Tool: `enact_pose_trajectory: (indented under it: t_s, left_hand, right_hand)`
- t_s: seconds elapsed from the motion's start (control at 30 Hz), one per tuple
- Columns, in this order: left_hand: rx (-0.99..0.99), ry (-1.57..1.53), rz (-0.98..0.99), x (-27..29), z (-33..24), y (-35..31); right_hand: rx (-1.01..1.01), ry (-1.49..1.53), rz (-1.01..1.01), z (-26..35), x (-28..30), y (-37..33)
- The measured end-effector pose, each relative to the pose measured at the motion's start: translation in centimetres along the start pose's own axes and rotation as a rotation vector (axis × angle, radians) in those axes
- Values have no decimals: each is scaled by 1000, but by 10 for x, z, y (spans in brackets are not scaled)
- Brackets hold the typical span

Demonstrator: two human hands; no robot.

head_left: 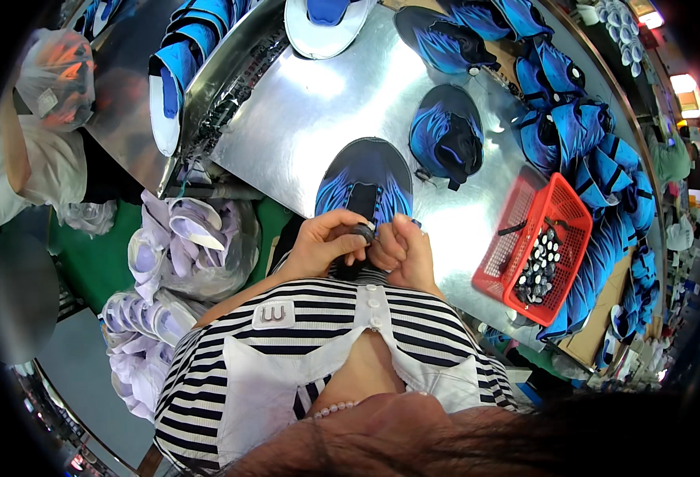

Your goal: The person marks parts of orange and blue shoe uppers using a pen, handles a red basket containing small components, and arranges the uppers on a metal table.

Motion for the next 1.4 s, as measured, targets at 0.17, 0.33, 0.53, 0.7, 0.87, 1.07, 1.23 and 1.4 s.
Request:
enact_pose_trajectory:
  t_s: [0.17, 0.33, 0.53, 0.7, 0.87, 1.07, 1.23, 1.4]
  left_hand:
    - [-497, 688, 188, -32, -51, 15]
    - [-297, 535, 187, -48, -42, 38]
    - [-195, 522, 211, -61, -30, 37]
    - [-194, 506, 212, -69, -26, 39]
    - [-225, 510, 148, -55, -38, 37]
    - [-294, 570, 214, -64, -51, 29]
    - [-316, 543, 191, -57, -43, 37]
    - [-388, 508, 149, -47, -61, 19]
  right_hand:
    - [363, -414, -97, 55, 29, -1]
    - [622, -1739, -748, 79, 76, -17]
    - [764, -2067, -645, 51, 108, -5]
    - [807, -1765, -678, 99, 82, -72]
    - [572, -2131, -1067, 209, 172, -124]
    - [366, -2571, -672, 244, 384, -122]
    - [45, -2833, -541, 254, 378, -129]
    - [21, -2429, -665, 288, 392, -115]
Point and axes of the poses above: each hand's wrist, its own y-axis towards the middle knuckle, its own x-axis out of the back of the hand, z = x × y, the point moved 7 cm from there along y, towards the middle knuckle, and after that the axes turned 14 degrees about -y, right-handed, at the moved point
